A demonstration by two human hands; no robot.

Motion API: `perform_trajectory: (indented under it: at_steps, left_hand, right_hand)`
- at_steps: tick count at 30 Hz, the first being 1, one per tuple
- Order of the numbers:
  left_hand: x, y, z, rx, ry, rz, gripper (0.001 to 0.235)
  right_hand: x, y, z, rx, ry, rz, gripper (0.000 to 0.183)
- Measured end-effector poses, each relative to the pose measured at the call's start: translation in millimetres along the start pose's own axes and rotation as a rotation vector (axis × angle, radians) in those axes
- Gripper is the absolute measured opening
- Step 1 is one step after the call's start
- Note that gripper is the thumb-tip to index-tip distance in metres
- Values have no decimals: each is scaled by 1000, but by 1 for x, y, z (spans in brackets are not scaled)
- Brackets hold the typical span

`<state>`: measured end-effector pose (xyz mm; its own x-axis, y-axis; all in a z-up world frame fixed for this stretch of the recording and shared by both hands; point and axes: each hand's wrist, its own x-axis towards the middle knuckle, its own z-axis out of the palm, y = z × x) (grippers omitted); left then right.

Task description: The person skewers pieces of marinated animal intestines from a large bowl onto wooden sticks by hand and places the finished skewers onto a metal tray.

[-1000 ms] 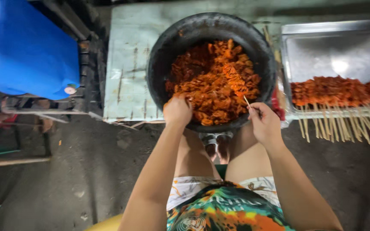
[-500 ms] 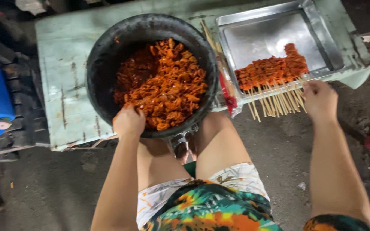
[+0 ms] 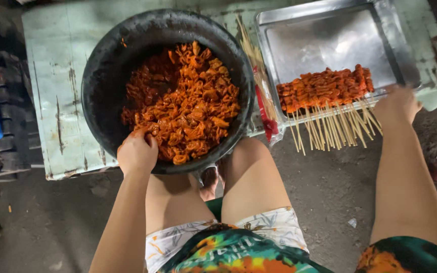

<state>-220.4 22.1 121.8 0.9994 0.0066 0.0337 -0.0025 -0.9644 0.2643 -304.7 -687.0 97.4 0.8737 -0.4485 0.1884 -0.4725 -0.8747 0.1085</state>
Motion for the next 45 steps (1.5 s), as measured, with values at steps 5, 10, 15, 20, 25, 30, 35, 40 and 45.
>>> perform_trajectory:
  at_steps: [5,10,15,20,25,30,35,40,45]
  left_hand:
    - [-1,2,-5,-57,36,48,29]
    - [-1,7,-12,-25,-11,-5,30]
    - [1,6,-13,-78,16,11,25]
    - [0,7,-11,-97,88,21,24]
    - [1,6,-12,-116,90,31,27]
    - [0,4,-11,-116,88,32,26]
    - [-3,3,-12,-161,155,60,27]
    - [-4,1,-10,-172,138,51,26]
    - [-7,-2,-2,-199,148,50,27]
  right_hand:
    - [22,-98,-34,419,177,-192,26]
    - [71,-254,1,748,15,-384,25]
    - [126,-343,68,251,-243,-492,22]
    - [160,-358,119,125,-418,-290,27]
    - [167,-350,118,366,-373,-161,24]
    - [162,-341,96,438,-307,-167,25]
    - [164,-335,53,675,55,-289,16]
    - [127,-341,-39,1218,289,-585,13]
    - [17,-372,-137,1673,59,-322,15]
